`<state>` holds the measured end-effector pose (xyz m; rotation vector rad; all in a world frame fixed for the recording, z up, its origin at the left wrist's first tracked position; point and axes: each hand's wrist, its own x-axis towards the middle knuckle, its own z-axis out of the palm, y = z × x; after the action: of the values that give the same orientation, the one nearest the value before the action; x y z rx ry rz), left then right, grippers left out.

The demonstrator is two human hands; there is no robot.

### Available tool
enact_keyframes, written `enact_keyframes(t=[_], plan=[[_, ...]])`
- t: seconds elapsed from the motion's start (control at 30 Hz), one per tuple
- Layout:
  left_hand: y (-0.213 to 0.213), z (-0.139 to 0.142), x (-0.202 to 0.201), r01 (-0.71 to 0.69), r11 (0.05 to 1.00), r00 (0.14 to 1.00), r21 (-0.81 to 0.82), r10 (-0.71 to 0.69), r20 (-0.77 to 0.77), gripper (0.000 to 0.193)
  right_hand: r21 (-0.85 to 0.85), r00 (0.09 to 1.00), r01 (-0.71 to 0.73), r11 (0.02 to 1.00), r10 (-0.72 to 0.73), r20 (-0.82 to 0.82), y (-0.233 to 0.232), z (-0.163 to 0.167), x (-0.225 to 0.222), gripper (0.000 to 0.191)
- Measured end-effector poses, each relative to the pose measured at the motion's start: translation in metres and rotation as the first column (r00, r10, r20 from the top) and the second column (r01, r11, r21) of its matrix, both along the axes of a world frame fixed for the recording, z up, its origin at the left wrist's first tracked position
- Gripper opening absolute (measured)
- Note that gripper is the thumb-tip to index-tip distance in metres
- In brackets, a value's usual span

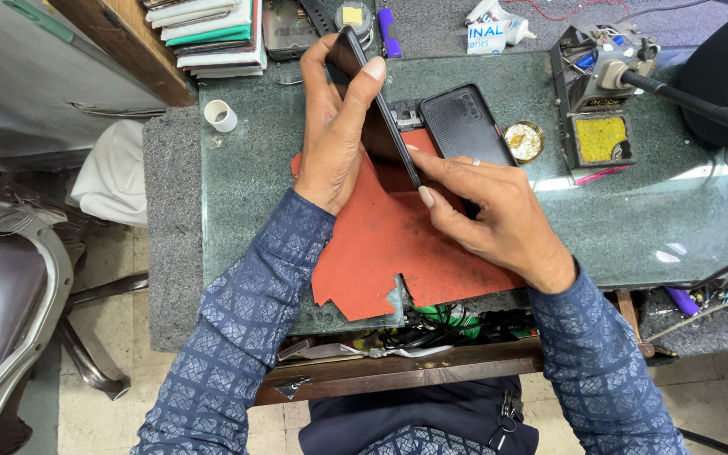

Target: The person removes the back cover of a smartphone, then uses a screwdriver to remove screws from the internal frame. They lift out the camera module and set it aside, then use tweezers to disconnect ribbon cables and remove the motherboard from the phone chassis.

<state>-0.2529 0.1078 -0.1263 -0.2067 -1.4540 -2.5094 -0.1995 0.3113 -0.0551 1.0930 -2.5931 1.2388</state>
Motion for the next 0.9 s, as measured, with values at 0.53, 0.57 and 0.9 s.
enact_keyframes(t=[0.53, 0.57, 0.9], plan=[[0.003, 0.003, 0.007, -0.063, 0.966, 0.986, -0.250, 0.021, -0.167, 0.060, -0.089, 0.991, 0.071, 0.994, -0.060, 0.119, 0.005, -0.010, 0.000, 0.029], [0.004, 0.003, 0.008, -0.080, 0.963, 0.982, -0.257, 0.032, -0.186, 0.060, -0.085, 0.989, 0.073, 0.994, -0.062, 0.135, 0.005, -0.011, 0.000, 0.029], [0.005, 0.011, 0.013, -0.114, 0.930, 0.975, -0.350, 0.037, -0.218, 0.059, -0.130, 0.992, 0.073, 0.989, -0.058, 0.113, 0.002, -0.011, -0.002, 0.027]])
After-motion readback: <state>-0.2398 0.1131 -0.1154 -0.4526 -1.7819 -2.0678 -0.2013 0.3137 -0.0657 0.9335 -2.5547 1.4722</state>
